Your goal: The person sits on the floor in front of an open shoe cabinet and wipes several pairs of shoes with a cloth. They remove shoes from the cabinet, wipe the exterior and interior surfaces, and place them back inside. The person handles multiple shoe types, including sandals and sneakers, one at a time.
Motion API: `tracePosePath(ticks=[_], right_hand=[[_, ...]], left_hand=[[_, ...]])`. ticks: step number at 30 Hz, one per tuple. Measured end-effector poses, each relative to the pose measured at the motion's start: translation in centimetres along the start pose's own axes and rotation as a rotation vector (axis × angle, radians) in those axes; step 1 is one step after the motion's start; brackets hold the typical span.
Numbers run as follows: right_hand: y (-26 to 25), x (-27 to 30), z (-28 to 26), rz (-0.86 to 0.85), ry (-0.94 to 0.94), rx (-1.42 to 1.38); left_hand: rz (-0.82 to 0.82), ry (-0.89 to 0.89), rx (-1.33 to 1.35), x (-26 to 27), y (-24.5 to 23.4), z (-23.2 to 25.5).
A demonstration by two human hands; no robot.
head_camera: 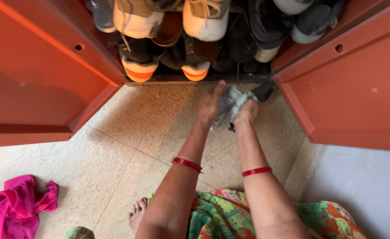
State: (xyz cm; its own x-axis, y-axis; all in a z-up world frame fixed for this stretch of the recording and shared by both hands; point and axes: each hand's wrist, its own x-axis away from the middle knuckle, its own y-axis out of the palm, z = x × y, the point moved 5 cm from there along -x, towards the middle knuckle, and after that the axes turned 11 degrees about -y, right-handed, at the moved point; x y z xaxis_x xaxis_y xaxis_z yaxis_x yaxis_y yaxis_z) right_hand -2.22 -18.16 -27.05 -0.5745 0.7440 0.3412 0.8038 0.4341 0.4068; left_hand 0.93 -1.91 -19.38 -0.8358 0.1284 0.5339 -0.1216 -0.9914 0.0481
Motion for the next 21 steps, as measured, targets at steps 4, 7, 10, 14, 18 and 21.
tracePosePath(ticks=[4,7,10,14,18,21], right_hand=[[-10.8,-3.2,0.2,0.090,-0.172,0.633],[-16.3,-4.1,1.4,0.049,-0.077,0.908],[-18.7,-4.5,5.6,0.000,0.237,0.702],[-20.2,-4.3,8.5,-0.060,0.284,0.721],[-20.1,-3.7,8.9,-0.076,0.205,0.574],[-19.2,-3.5,8.9,-0.102,0.217,0.621]], left_hand=[[-0.016,0.016,-0.289,-1.1,2.0,-4.8],[-0.078,-0.121,-0.425,-1.9,2.9,-8.7],[-0.083,-0.220,-0.418,-1.9,3.4,-11.7],[-0.182,-0.344,-0.391,-1.1,4.2,-14.9],[-0.210,-0.333,-0.426,-0.6,5.2,-16.1],[-0.228,-0.373,-0.439,-0.5,6.0,-16.4]])
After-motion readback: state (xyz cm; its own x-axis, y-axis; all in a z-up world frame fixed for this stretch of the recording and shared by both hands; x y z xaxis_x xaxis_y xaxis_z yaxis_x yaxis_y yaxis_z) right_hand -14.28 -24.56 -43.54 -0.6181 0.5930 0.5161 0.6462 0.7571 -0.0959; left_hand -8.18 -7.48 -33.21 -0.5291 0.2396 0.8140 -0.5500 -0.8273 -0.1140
